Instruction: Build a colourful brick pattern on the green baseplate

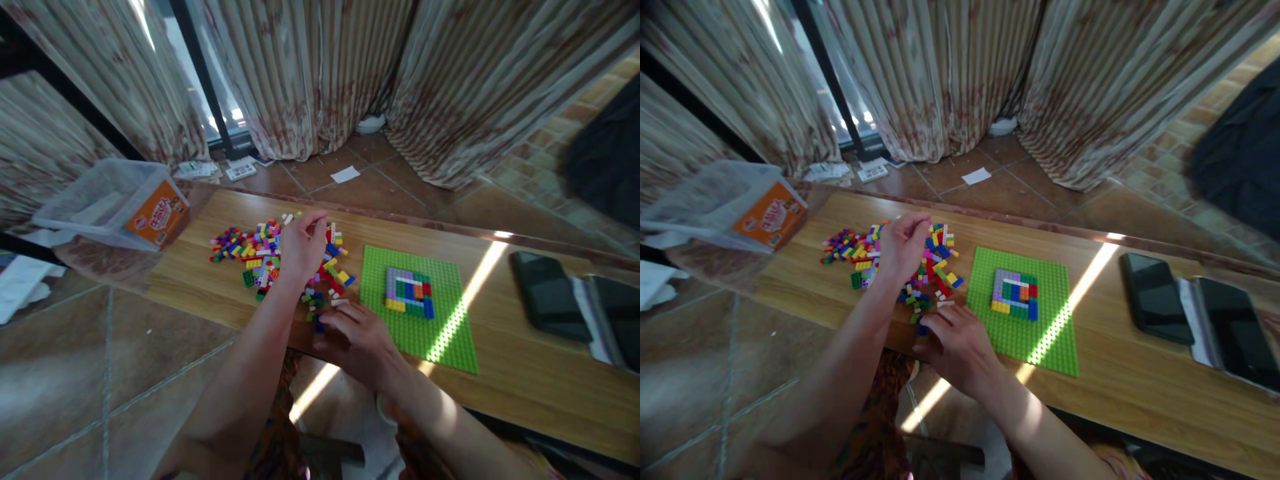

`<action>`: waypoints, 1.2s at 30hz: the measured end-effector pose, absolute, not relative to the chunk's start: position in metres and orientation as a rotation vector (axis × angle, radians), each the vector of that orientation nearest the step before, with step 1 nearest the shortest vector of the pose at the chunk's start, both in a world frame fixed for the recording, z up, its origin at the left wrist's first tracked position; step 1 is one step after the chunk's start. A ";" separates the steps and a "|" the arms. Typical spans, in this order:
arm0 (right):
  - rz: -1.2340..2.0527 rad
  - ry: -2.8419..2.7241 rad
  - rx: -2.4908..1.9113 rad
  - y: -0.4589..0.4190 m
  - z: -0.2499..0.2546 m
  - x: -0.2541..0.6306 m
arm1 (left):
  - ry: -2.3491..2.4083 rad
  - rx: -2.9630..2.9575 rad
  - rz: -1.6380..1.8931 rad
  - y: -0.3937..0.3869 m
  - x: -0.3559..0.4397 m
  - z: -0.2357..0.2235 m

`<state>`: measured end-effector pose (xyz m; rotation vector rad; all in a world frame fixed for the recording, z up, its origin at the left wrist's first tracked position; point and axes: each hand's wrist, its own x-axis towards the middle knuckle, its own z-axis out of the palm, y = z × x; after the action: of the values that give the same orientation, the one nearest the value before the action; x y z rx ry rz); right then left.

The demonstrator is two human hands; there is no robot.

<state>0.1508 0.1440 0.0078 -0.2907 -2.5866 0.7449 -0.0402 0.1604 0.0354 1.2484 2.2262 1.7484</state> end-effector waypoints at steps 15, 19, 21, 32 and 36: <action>0.501 -2.510 -0.695 0.153 -0.008 0.136 | 2.261 1.179 1.735 0.148 -0.053 0.044; 0.518 -2.469 -0.749 0.157 -0.005 0.133 | 2.261 1.161 1.724 0.147 -0.054 0.043; 0.515 -2.470 -0.733 0.156 -0.005 0.130 | 2.247 1.150 1.727 0.147 -0.053 0.043; 0.433 -2.528 -0.537 0.152 -0.011 0.120 | 2.240 1.200 1.729 0.147 -0.052 0.039; 0.451 -2.475 -0.594 0.155 -0.008 0.123 | 2.251 1.194 1.719 0.147 -0.052 0.040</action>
<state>0.1226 0.1546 -0.0084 -0.5935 -2.4751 0.4512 -0.0522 0.1473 0.0402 1.1943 2.2505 1.7187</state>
